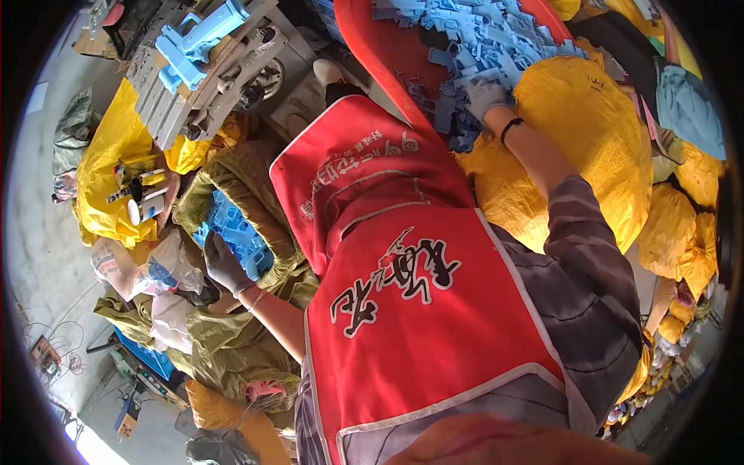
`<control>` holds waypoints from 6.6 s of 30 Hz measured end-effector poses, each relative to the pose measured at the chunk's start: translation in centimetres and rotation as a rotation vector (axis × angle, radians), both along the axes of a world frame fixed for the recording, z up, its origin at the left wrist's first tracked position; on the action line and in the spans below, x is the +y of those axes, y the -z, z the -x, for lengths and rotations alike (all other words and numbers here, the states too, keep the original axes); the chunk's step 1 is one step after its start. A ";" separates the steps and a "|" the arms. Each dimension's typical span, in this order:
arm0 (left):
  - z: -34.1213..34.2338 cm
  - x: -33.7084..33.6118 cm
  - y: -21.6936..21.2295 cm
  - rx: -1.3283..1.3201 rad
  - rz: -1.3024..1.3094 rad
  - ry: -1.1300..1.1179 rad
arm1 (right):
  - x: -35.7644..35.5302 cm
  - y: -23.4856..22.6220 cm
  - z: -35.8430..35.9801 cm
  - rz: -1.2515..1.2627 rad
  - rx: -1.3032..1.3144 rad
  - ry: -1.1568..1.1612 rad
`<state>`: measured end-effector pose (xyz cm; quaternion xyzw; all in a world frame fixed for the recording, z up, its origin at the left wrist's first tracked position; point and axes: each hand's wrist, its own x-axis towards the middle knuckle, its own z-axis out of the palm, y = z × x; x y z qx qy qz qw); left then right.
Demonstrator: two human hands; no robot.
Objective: The person prints text onto toy guns using a printing machine and places them into a bag, applies ink from a container, empties a sack of toy guns into a basin, and prints more toy guns on the machine.
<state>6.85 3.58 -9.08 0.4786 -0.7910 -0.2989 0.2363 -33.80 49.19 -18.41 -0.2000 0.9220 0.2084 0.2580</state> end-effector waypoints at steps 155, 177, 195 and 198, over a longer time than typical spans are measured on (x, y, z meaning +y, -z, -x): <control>-0.7 -2.6 -4.6 0.166 0.267 -0.150 | -25.4 -26.8 3.0 1.387 0.141 -1.079; 1.9 0.7 -0.4 0.091 -0.088 0.069 | 2.7 -1.9 0.7 0.007 -0.198 -0.635; 12.2 1.1 -10.4 0.235 0.351 0.247 | -4.1 -10.5 0.2 1.533 -0.643 0.623; 14.9 1.2 -12.9 0.316 0.440 0.329 | -4.4 -10.7 -1.5 1.749 -0.905 0.577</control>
